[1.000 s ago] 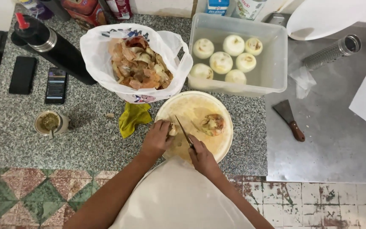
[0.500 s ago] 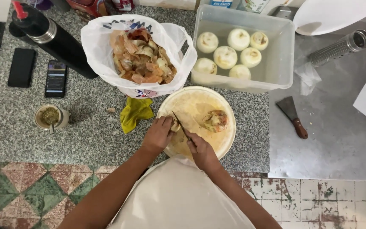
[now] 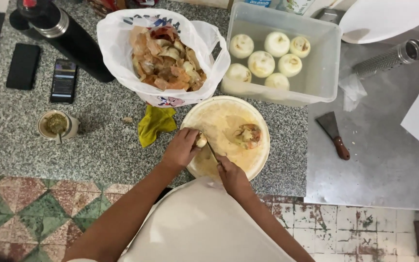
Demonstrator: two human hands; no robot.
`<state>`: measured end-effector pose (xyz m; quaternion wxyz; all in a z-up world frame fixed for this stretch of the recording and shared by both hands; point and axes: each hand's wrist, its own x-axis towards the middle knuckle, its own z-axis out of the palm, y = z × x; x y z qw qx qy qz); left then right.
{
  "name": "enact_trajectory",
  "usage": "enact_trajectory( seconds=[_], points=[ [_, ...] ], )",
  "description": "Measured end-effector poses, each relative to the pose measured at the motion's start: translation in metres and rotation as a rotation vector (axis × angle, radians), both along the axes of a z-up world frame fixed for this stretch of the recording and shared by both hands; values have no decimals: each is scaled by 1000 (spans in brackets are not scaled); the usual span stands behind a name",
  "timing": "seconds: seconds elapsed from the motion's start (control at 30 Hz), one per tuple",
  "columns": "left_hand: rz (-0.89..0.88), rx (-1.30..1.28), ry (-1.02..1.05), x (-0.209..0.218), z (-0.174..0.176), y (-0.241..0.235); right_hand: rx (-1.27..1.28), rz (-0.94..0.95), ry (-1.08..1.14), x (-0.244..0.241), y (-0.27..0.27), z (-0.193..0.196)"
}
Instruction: Peeling onions using a knife and separating the skins into a waste bag.
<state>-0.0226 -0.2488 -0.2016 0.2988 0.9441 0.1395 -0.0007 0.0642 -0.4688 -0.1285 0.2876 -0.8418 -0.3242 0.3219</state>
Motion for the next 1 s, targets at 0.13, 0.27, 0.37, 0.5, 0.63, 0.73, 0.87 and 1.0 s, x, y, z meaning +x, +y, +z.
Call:
enact_trajectory(
  seconds=[0.13,0.27,0.37,0.5,0.63,0.73,0.87,1.0],
  points=[
    [54,-64,16,1,20,-1,32,35,-108,-2,-10,-32],
    [19,-65,-3,1,27,0,-22,81,-207,-3,-15,-44],
    [-12,-47,-18,3,26,2,3,34,-123,-2,-13,-37],
    [-81,-22,-148,0,13,3,15,-70,73,-1,-3,-3],
    [-43,62,-168,-11,-1,-5,9,-104,141,-2,-9,-1],
    [-12,20,-212,-14,8,-7,-11,-142,184,-1,-10,-5],
    [110,-4,-131,-12,10,-11,2,-141,209,-1,-12,-11],
    [124,183,-52,-10,-11,-13,17,-94,160,-2,-10,-5]
  ],
)
